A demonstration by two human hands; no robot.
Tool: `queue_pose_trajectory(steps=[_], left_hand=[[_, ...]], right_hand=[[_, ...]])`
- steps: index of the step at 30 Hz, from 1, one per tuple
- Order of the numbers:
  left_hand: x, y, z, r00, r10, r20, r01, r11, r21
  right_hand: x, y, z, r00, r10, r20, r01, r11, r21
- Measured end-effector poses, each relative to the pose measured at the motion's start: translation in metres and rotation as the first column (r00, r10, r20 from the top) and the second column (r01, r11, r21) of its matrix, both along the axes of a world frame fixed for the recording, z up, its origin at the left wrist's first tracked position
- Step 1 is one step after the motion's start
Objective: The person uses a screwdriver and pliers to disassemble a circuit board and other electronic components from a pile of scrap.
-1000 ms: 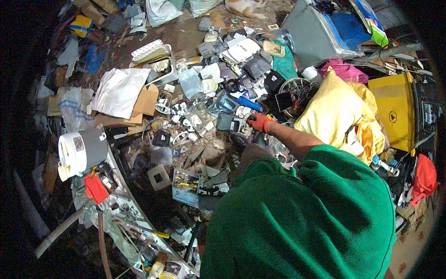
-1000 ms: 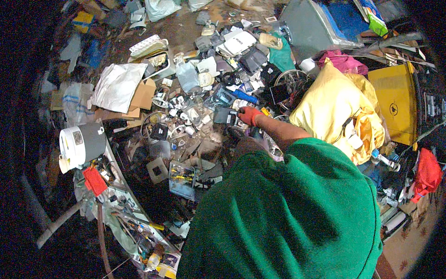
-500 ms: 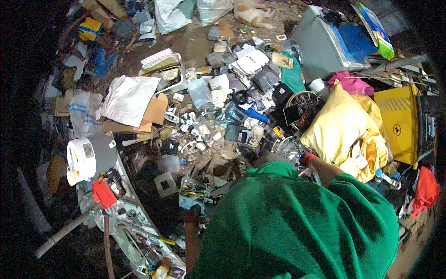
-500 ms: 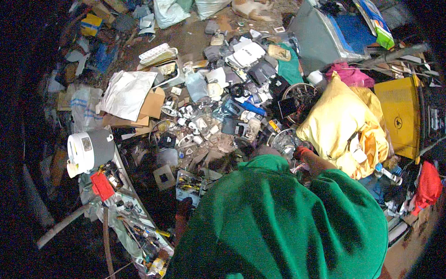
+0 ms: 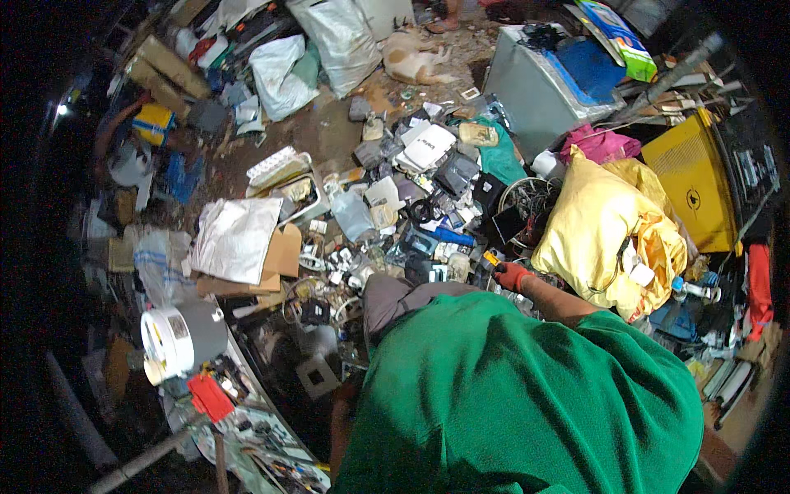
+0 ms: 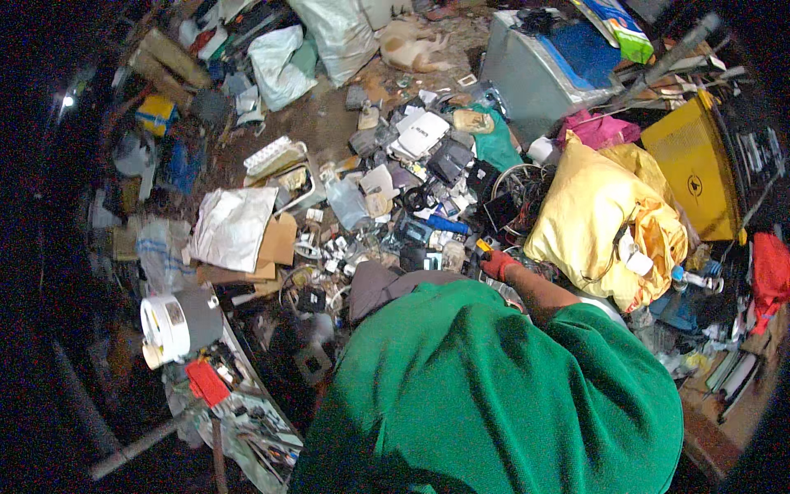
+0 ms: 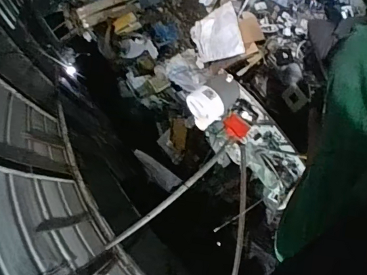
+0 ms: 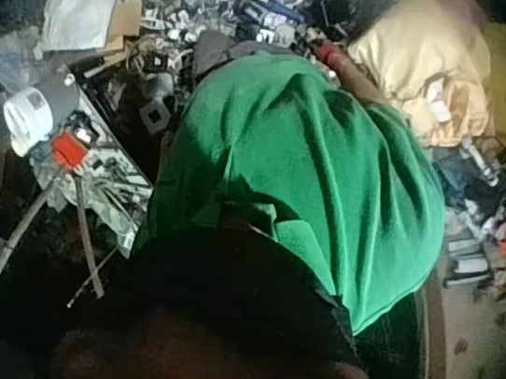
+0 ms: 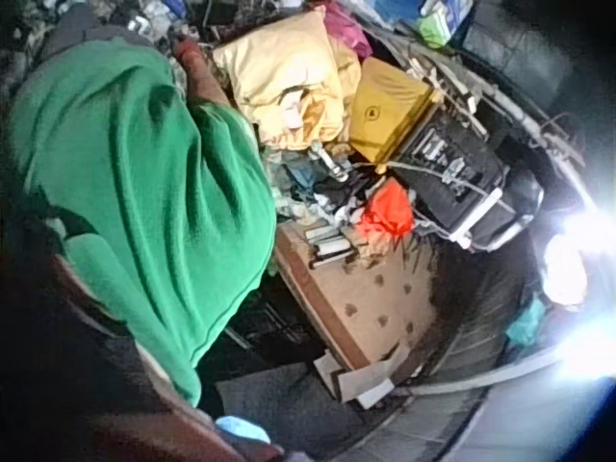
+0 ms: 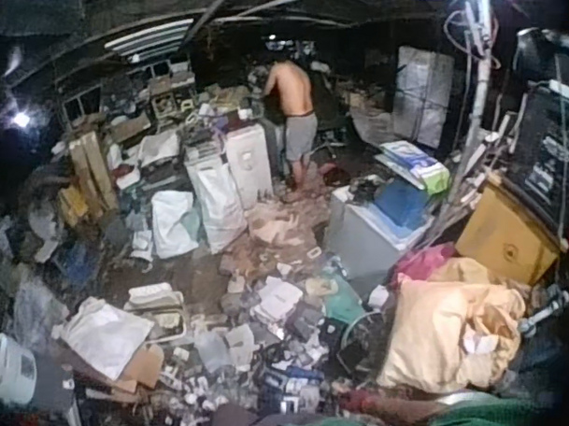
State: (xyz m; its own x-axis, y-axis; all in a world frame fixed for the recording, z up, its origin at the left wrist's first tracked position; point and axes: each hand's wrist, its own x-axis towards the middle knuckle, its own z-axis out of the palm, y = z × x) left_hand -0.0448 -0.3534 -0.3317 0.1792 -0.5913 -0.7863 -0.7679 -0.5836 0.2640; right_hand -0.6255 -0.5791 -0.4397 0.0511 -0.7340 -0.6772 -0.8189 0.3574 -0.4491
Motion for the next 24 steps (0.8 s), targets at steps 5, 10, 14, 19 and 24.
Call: queue_pose_trajectory(steps=[5,10,14,19,24], left_hand=[[0.035,-0.056,-0.012,0.996,-0.093,-0.019,0.093,0.996,0.003],[0.091,-0.146,-0.014,0.980,-0.199,-0.002,0.199,0.980,0.009],[0.146,-0.229,-0.015,0.964,-0.262,0.036,0.261,0.965,0.020],[0.192,-0.340,-0.020,0.924,-0.371,0.092,0.368,0.929,0.050],[0.206,-0.444,-0.030,0.905,-0.396,0.158,0.418,0.898,-0.140]], right_hand=[[-0.016,0.009,0.022,0.959,-0.281,0.039,0.277,0.956,0.096],[-0.035,0.050,0.007,0.840,-0.512,-0.180,0.529,0.846,0.060],[-0.026,0.069,-0.012,0.962,-0.151,-0.229,0.206,0.948,0.243],[0.064,0.010,0.024,0.721,-0.690,0.063,0.677,0.721,0.151],[0.172,-0.097,0.065,0.752,-0.624,0.211,0.601,0.781,0.167]])
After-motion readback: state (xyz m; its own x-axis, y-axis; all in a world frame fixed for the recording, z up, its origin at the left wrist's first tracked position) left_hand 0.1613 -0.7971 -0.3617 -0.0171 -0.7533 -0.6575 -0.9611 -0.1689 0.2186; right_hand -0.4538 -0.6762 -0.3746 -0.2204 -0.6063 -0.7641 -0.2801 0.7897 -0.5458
